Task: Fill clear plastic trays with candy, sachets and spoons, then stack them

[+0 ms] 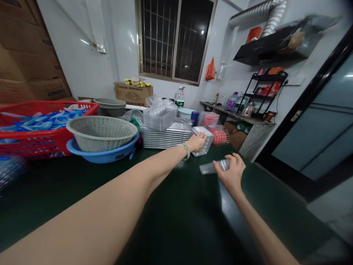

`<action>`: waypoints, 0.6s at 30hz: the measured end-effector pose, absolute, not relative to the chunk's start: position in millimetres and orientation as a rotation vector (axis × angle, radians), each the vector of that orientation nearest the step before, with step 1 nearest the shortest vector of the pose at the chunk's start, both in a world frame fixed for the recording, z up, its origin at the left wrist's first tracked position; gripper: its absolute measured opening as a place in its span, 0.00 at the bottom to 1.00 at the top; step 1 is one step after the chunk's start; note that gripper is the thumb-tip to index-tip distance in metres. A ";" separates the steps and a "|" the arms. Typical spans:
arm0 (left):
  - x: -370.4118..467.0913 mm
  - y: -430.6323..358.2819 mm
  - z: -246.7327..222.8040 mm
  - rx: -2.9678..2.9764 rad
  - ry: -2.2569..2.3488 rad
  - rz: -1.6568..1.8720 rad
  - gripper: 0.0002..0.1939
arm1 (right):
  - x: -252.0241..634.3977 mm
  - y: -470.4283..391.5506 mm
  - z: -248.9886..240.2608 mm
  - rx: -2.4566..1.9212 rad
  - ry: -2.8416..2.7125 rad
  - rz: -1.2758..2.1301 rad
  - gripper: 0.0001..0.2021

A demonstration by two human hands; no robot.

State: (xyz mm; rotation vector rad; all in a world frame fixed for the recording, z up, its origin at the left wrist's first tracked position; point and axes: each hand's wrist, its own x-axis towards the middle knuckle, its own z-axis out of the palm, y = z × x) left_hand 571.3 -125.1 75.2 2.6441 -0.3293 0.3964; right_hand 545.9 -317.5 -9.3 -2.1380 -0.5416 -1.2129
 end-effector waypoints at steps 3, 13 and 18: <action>549.7 -130.5 81.6 2.428 -0.224 0.363 0.27 | 499.8 -338.0 -8.8 -2.070 -0.522 -1.148 0.22; 316.9 -115.4 39.1 1.528 0.247 0.006 0.38 | 376.7 -262.7 14.9 -1.598 -0.332 -0.800 0.20; 221.3 -83.8 37.1 0.726 0.041 0.212 0.27 | 249.6 -182.2 3.3 -1.402 -0.565 -0.314 0.16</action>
